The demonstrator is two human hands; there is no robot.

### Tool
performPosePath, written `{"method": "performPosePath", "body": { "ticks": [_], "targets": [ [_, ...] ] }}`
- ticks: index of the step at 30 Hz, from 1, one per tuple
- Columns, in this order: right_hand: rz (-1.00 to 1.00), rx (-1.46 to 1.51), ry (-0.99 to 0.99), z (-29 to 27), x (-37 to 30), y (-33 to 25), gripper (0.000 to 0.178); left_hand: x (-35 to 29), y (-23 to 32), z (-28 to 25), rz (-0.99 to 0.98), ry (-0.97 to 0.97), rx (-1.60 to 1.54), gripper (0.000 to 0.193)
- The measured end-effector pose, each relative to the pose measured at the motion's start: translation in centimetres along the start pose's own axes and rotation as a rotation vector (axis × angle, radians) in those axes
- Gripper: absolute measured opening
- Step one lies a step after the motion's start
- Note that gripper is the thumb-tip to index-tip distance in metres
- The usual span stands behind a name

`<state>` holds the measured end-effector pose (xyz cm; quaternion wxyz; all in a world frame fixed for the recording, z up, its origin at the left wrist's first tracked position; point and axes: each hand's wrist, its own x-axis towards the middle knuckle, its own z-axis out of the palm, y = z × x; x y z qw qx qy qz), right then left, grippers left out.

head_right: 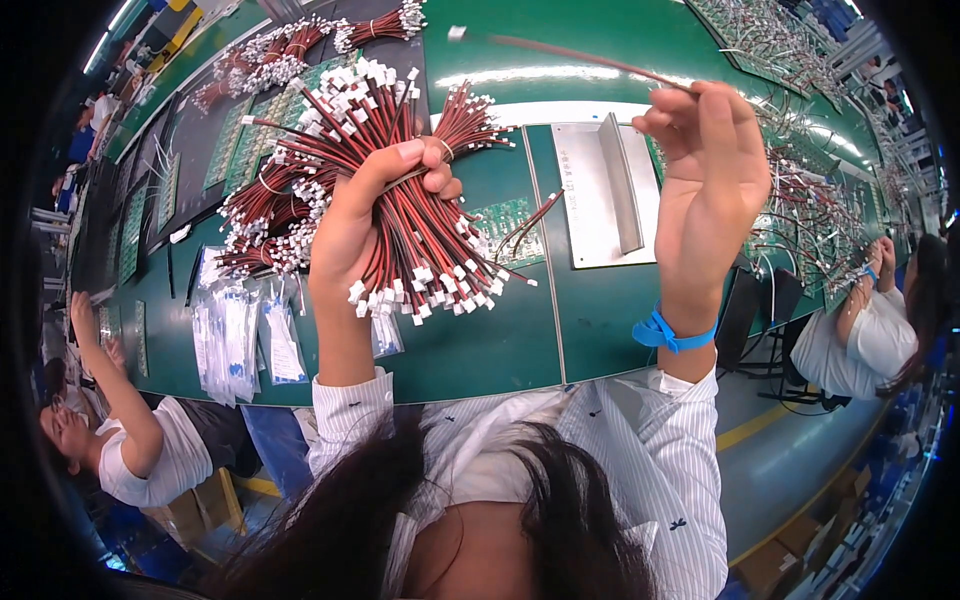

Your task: The person assembles electronic components by hand, connecting wire harnesses to circuit boards.

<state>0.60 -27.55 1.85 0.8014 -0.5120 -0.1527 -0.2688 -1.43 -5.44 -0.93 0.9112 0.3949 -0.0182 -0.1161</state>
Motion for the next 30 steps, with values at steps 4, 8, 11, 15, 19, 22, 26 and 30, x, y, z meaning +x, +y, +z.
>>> {"method": "performPosePath", "body": {
  "ticks": [4,8,11,15,19,22,26,30],
  "targets": [
    [0.135,0.005,-0.158,-0.8,-0.2,0.0,0.022,-0.1,0.0,0.2,0.069,0.022,0.044,0.019],
    [0.177,-0.052,-0.196,-0.7,-0.2,-0.1,0.022,0.0,0.1,0.1,0.099,0.02,0.148,0.022],
    [0.203,-0.066,-0.177,-0.4,0.0,-0.2,0.022,-0.5,0.2,0.7,0.064,0.009,0.172,0.017],
    [0.204,-0.053,-0.19,-0.5,0.2,0.1,0.022,-0.6,-0.2,0.6,0.078,-0.018,0.223,0.013],
    [0.21,-0.043,-0.204,-0.5,0.3,-0.1,0.021,-0.4,-0.3,0.7,0.09,0.003,0.173,0.015],
    [0.222,0.008,-0.265,-0.6,0.3,-0.2,0.02,-0.1,-0.4,0.4,0.05,0.035,0.104,0.017],
    [0.219,0.016,-0.279,-0.7,0.1,-0.1,0.02,-0.1,-0.5,0.5,0.073,0.036,0.112,0.017],
    [0.312,0.088,-0.308,-0.4,-0.3,0.4,0.019,-0.3,-0.5,0.9,0.103,0.004,0.204,0.013]
  ]
}}
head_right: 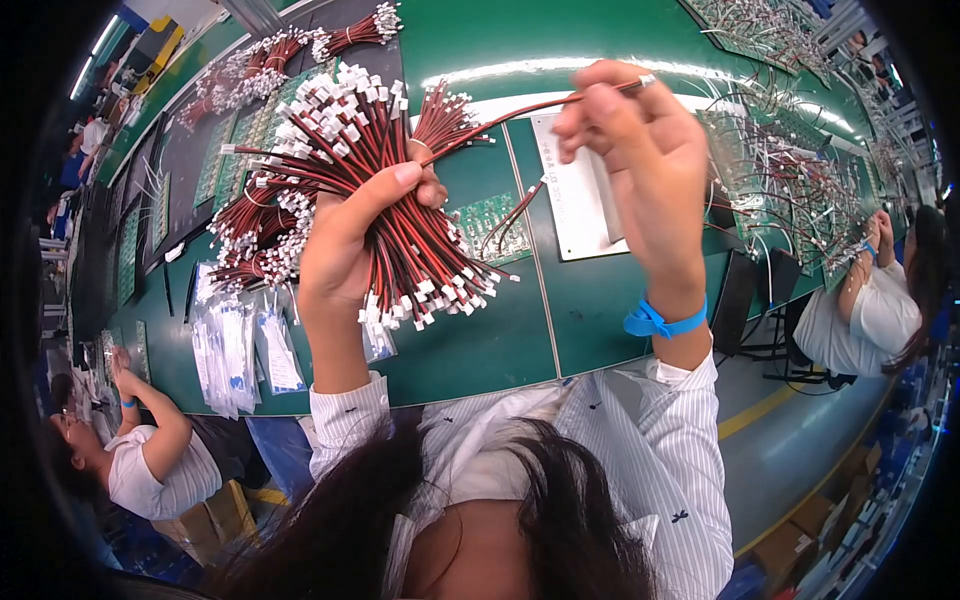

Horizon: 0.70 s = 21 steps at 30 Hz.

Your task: The person assembles electronic components by hand, connecting wire harnesses to circuit boards.

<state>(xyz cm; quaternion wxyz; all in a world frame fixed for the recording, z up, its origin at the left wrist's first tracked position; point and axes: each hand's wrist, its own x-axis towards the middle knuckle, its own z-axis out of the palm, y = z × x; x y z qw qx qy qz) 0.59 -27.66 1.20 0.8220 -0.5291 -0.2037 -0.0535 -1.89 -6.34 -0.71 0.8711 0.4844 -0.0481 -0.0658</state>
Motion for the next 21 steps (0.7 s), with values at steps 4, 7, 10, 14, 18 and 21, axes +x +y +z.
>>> {"method": "performPosePath", "body": {
  "ticks": [4,7,10,14,18,21],
  "targets": [
    [0.085,-0.239,-0.122,1.7,-0.3,1.3,0.016,-0.1,-0.1,0.2,-0.02,0.006,0.047,0.012],
    [0.132,-0.229,-0.179,2.7,-0.7,2.0,0.014,-0.1,-0.1,0.5,-0.012,0.007,0.057,0.013],
    [0.144,-0.209,-0.185,3.0,-0.6,1.9,0.014,-0.1,-0.2,0.6,-0.023,0.03,0.046,0.015],
    [0.143,-0.192,-0.185,2.8,-0.6,2.0,0.014,-0.1,0.1,0.4,-0.029,0.034,-0.004,0.015],
    [0.123,-0.178,-0.192,2.7,-0.6,2.2,0.013,-0.1,0.0,0.1,-0.014,-0.001,0.022,0.015],
    [0.101,-0.182,-0.185,2.8,-0.6,2.3,0.013,-0.2,0.0,0.2,-0.016,-0.002,0.073,0.013]
  ]
}}
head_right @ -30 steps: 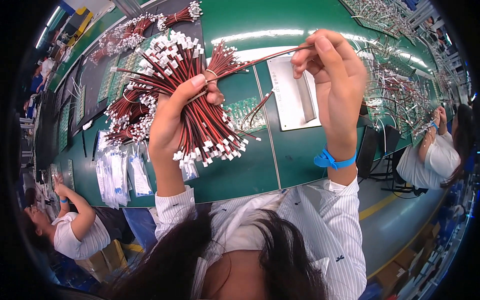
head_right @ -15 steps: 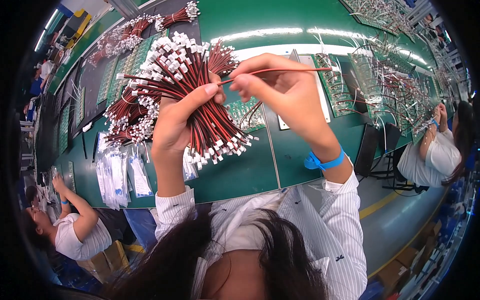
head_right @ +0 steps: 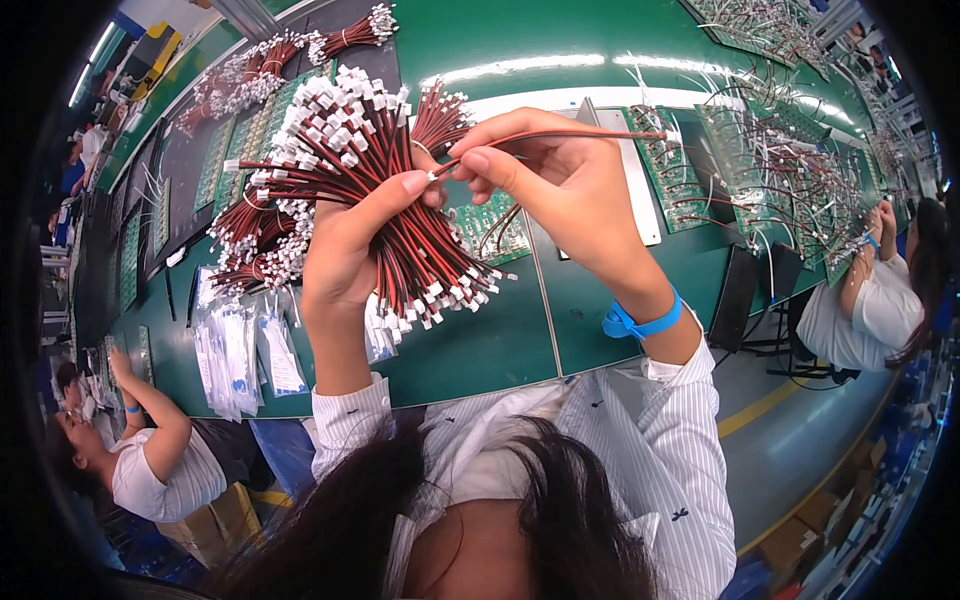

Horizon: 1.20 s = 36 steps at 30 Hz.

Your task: The person assembles electronic components by hand, connecting wire harnesses to circuit boards.

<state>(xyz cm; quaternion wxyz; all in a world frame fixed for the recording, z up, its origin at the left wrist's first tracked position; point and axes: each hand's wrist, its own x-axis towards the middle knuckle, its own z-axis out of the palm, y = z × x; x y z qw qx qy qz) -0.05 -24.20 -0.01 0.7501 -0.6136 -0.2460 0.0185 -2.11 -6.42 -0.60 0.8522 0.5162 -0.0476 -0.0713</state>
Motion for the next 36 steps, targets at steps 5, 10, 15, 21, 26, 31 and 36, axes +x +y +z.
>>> {"method": "performPosePath", "body": {
  "ticks": [5,10,15,21,26,31,36],
  "targets": [
    [0.021,-0.011,-0.007,-0.1,0.0,0.0,0.013,-0.3,0.0,0.4,0.045,0.032,0.076,0.01],
    [0.046,-0.118,0.023,0.5,-0.2,0.2,0.011,-0.5,-0.2,0.8,0.083,0.079,0.252,0.009],
    [-0.022,-0.178,0.122,-0.9,-0.9,0.6,0.011,-0.3,0.4,0.7,0.122,0.053,0.245,0.013],
    [0.138,-0.4,0.189,-5.4,-5.3,4.7,0.008,-0.1,2.4,-1.8,0.23,0.239,0.113,0.012],
    [0.051,-0.782,-0.172,-5.3,-6.3,8.6,0.007,0.2,3.3,-4.3,0.219,0.24,-0.124,0.012],
    [0.006,-0.81,-0.24,-5.2,-5.7,9.7,0.007,-0.4,3.6,-4.4,0.203,0.219,-0.14,0.014],
    [-0.008,-0.795,-0.273,-4.9,-6.0,9.6,0.006,-0.7,3.5,-4.3,0.205,0.2,-0.15,0.015]
  ]
}}
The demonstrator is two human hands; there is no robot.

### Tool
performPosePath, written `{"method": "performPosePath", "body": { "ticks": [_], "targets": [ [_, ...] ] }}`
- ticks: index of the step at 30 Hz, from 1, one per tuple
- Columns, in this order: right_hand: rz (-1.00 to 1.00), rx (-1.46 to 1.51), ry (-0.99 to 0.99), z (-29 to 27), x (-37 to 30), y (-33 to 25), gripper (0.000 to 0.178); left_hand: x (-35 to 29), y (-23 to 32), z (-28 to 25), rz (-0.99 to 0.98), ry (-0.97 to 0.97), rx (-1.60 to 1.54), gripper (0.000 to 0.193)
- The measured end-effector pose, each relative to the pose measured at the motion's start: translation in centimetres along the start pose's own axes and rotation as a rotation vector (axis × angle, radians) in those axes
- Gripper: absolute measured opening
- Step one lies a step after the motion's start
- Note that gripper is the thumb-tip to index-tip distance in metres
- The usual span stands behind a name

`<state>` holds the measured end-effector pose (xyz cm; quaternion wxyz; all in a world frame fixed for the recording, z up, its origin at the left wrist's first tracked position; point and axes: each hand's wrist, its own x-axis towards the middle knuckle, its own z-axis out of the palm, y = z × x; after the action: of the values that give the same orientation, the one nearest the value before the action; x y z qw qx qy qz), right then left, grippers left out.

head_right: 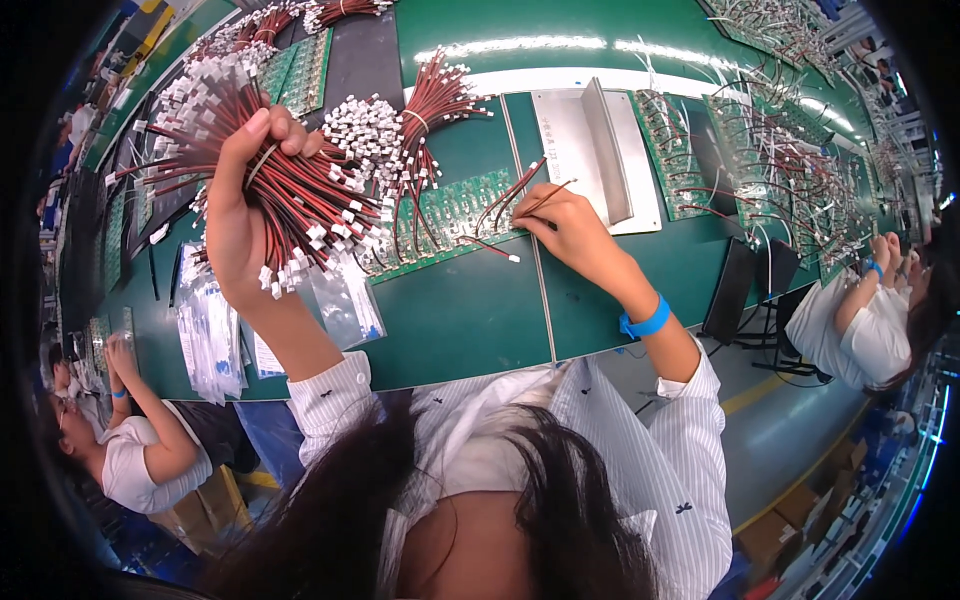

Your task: The person assembles electronic components by hand, connecting wire harnesses to circuit boards.

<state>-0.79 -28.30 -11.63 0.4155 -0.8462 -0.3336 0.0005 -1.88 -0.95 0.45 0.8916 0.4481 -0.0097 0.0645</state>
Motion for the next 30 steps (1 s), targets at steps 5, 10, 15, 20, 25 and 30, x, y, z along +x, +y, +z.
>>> {"method": "performPosePath", "body": {
  "ticks": [5,10,15,20,25,30],
  "targets": [
    [-0.063,-0.088,-0.016,0.1,-0.1,0.0,0.011,0.0,0.1,0.3,0.007,-0.004,0.002,0.014],
    [-0.196,-0.163,-0.035,0.2,0.2,0.6,0.019,0.2,0.1,0.3,0.007,-0.009,-0.051,0.014],
    [-0.247,-0.167,-0.022,0.5,0.1,1.4,0.022,0.3,0.2,0.2,-0.008,-0.029,-0.092,0.014],
    [-0.101,-0.223,0.004,1.4,-1.1,0.9,0.021,0.2,0.2,0.1,0.005,-0.028,-0.081,0.013],
    [-0.122,-0.133,-0.041,0.5,0.3,0.8,0.038,0.2,-0.3,0.0,0.015,0.042,-0.03,0.012],
    [-0.183,-0.202,-0.203,0.3,3.2,0.2,0.075,-0.9,-0.5,1.0,0.035,0.0,0.081,0.014]
  ]
}}
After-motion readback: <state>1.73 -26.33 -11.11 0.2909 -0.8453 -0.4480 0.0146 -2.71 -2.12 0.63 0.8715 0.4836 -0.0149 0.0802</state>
